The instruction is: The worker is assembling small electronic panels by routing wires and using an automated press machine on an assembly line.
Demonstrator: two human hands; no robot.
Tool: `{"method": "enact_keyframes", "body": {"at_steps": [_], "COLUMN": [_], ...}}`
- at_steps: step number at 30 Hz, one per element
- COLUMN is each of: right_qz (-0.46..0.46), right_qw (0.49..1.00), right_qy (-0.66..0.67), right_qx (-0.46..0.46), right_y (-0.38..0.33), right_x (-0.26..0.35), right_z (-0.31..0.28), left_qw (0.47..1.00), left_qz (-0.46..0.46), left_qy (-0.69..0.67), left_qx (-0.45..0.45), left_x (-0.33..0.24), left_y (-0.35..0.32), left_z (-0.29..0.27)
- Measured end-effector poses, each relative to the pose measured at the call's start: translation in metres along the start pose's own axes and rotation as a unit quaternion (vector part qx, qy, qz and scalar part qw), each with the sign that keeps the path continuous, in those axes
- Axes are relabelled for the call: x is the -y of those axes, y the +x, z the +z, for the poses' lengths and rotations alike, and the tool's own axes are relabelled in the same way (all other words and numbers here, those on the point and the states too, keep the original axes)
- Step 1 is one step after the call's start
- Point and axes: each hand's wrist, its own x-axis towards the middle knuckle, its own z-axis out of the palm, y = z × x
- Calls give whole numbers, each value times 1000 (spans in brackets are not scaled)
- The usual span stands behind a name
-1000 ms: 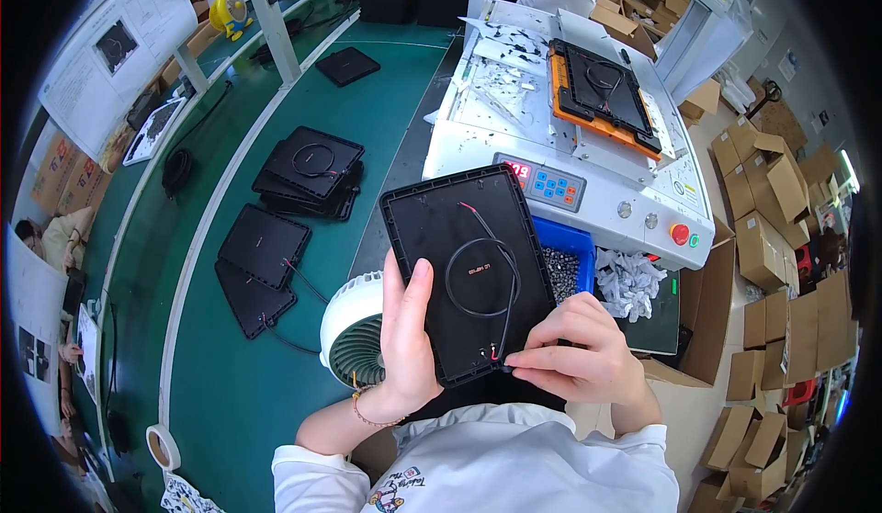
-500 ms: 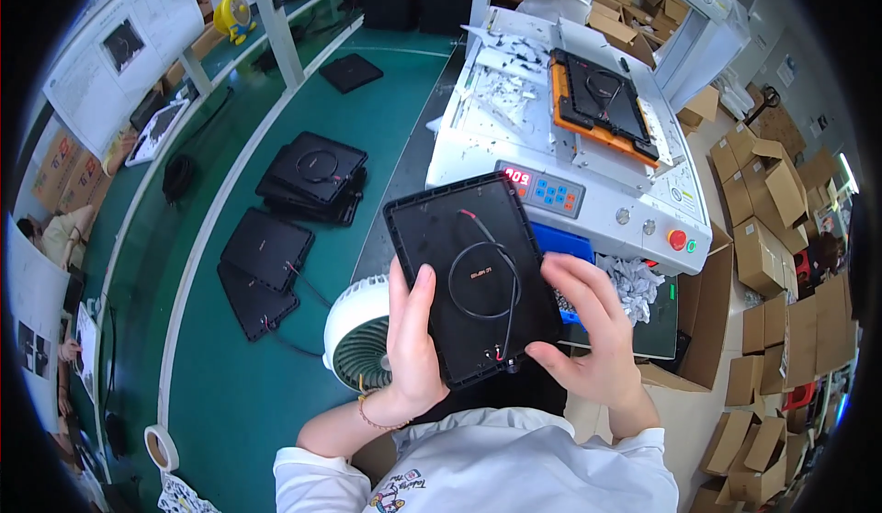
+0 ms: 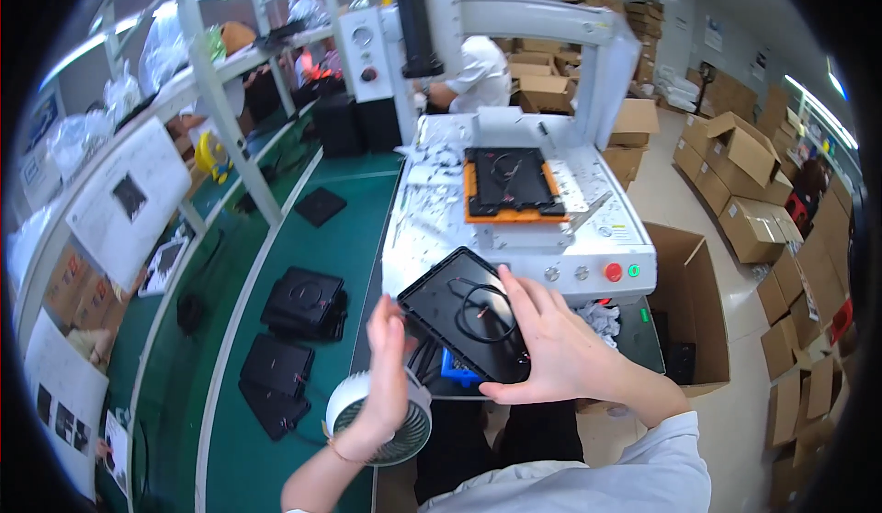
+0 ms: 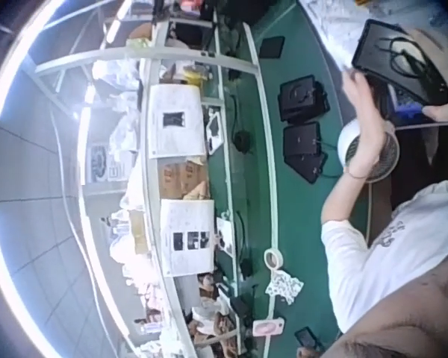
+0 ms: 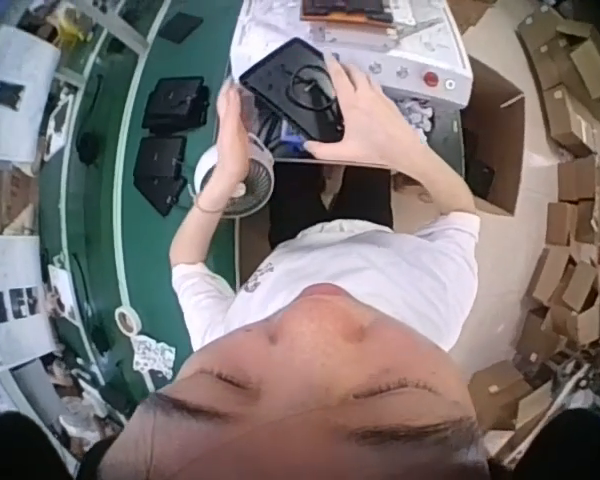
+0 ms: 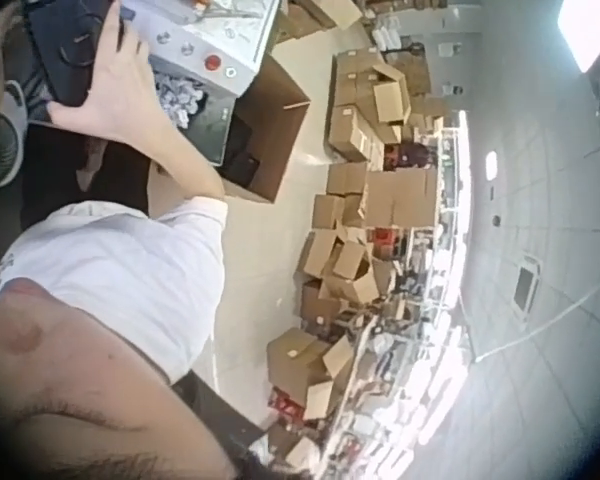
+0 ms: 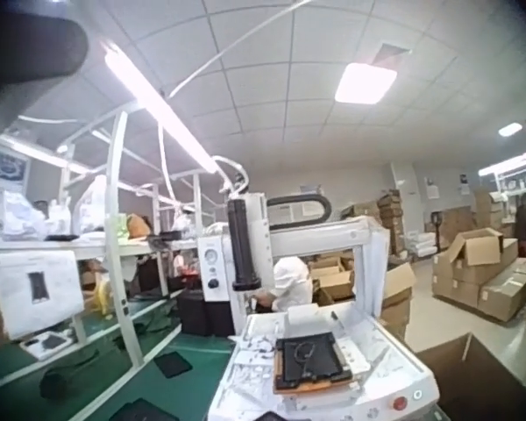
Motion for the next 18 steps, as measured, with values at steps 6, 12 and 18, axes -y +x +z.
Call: {"method": "enact_keyframes", "body": {"at_steps": [6, 12, 18], "right_qz": [81, 221, 286], "right_qw": [989, 964, 945], "right_qy": [-74, -105, -99], "right_qx": [-95, -104, -124], "right_y": [-35, -70, -84], "right_x": [-40, -68, -95], "right_z": [-42, -66, -72], "left_qw": [879, 810, 737], "left_qz": [184, 73, -43], "left_qy": [433, 578, 674], "left_qx": [71, 68, 14], "left_x": [-36, -45, -46], "left_y": [150, 233, 238], "left_z": [60, 153, 195]}}
